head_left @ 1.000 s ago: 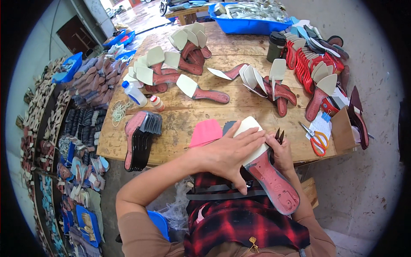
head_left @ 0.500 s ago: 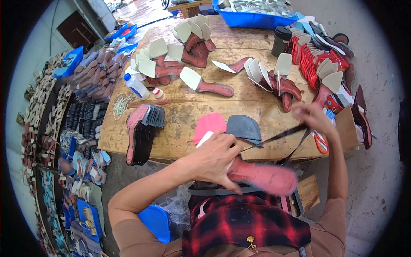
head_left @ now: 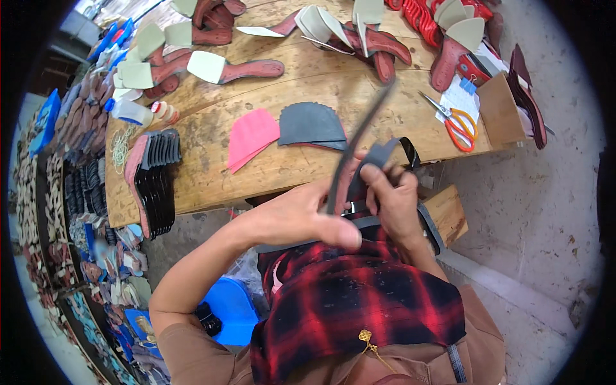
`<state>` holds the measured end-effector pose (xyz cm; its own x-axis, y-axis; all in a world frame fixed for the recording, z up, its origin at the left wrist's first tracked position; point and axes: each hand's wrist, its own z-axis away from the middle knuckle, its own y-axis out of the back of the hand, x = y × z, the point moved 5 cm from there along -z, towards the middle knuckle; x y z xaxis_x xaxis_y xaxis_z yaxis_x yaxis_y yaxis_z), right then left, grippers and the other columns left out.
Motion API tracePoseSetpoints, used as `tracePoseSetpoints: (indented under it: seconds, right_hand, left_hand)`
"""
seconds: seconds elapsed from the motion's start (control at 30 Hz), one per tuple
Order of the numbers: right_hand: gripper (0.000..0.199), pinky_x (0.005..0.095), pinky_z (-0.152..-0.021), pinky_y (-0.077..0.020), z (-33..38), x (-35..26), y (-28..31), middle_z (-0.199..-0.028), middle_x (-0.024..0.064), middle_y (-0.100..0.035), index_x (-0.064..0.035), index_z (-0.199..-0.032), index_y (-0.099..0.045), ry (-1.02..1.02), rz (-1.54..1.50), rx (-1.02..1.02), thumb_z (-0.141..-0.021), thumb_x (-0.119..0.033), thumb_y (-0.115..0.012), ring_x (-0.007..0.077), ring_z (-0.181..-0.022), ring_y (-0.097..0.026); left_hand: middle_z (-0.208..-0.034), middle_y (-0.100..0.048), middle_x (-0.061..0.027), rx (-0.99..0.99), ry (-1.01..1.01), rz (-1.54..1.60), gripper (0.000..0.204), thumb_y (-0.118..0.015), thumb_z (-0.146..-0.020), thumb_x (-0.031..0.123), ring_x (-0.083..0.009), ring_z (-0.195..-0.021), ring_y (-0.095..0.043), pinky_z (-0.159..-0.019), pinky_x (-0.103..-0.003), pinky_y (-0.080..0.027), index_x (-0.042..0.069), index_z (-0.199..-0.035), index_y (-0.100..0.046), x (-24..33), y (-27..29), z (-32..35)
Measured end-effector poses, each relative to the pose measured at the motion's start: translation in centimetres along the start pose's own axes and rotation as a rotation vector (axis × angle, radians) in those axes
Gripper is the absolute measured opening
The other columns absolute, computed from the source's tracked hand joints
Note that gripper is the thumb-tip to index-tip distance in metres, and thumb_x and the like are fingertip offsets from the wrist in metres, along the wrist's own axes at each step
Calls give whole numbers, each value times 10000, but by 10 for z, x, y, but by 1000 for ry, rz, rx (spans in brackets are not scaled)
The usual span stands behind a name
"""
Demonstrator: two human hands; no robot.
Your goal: The person assembles slipper sandals by hand at a workbench. They cut black straps with scissors, fit the straps onto pink and white slipper soles, and attach black insoles. The person handles multiple slipper components and tools, including scissors and a utility knife, while organizing finished units on the table.
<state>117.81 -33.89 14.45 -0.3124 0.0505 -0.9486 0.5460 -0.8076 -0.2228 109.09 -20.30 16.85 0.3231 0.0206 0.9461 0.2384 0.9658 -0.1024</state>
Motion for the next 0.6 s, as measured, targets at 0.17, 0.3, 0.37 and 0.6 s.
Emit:
tracePoseSetpoints:
  seconds: [0.17,0.3,0.37,0.6]
  right_hand:
    - [231,230,-462,-430,-7,11,34,-960,55,-707,-38,-1138,-628,205,-361,77,-926,-129,-629,87,-576,-570]
    - [339,310,-753,-555,31,39,40,-1130,71,-653,-42,-1222,-558,-7,-454,-124,-935,-208,-631,156,-920,-659]
    - [348,263,-699,-531,34,44,37,-1060,47,-654,-30,-1163,-578,-150,-387,-82,-924,-272,-653,111,-860,-642]
    - [171,278,-737,-535,26,22,40,-948,13,-647,-46,-1056,-639,-307,-281,-32,-934,-167,-637,108,-844,-641]
  left_hand:
    - [-1161,-577,-224,77,-125,-689,1130,-806,-527,672,-359,-1107,-558,-1005,-464,-354,-73,-1310,-477,32,-4,9]
    - [-1106,-616,-191,104,-130,-908,1042,-779,-536,699,-357,-1071,-570,-953,-455,-360,-33,-1243,-557,26,-2,10]
    - [-1086,-629,-182,63,-122,-833,973,-785,-530,681,-352,-1073,-572,-945,-446,-368,-20,-1178,-597,24,4,4]
    - [-756,-653,-122,-101,-172,-865,807,-810,-520,624,-332,-795,-640,-728,-417,-448,21,-1041,-679,7,5,-18]
